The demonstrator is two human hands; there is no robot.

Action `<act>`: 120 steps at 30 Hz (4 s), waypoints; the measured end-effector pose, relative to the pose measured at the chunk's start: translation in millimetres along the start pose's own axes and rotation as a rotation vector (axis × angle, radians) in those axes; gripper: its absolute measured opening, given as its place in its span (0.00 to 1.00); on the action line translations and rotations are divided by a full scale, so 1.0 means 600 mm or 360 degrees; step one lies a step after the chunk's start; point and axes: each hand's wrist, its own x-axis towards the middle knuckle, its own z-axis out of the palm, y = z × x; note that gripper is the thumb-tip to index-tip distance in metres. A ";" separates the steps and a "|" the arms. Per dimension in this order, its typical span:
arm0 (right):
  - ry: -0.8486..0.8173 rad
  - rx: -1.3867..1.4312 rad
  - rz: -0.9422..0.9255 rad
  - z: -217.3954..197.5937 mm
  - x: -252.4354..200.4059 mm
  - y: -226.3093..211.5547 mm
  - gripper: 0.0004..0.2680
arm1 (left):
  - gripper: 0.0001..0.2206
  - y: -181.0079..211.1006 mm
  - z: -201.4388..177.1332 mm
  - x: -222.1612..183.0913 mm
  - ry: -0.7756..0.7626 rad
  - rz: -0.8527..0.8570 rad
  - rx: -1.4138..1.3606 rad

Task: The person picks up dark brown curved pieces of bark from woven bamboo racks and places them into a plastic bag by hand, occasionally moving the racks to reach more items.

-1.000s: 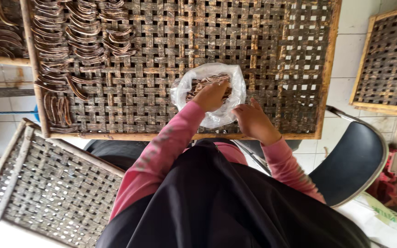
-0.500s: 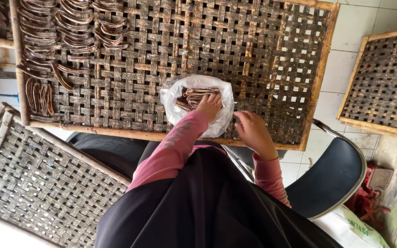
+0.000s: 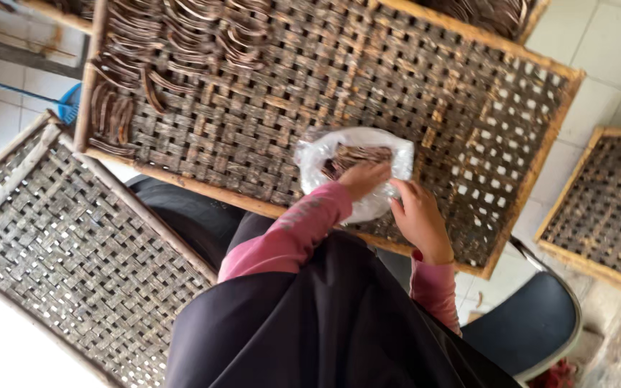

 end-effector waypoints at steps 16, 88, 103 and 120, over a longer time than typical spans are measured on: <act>-0.0265 0.0473 0.0007 0.362 0.412 -0.363 0.09 | 0.36 -0.669 -0.229 -0.514 0.1212 -0.2514 -0.0470; 0.0118 -0.0832 -0.0011 0.622 0.725 -0.171 0.06 | 0.18 -1.013 -0.176 -0.333 0.0918 -0.0976 -0.0681; 0.0334 -0.0725 -0.0113 0.630 0.706 -0.170 0.10 | 0.62 -0.976 -0.222 -0.319 -0.0121 -0.0468 0.0124; 0.0351 0.0015 0.0369 0.610 0.611 -0.229 0.03 | 0.39 -0.972 -0.151 -0.332 0.0135 -0.0358 0.0544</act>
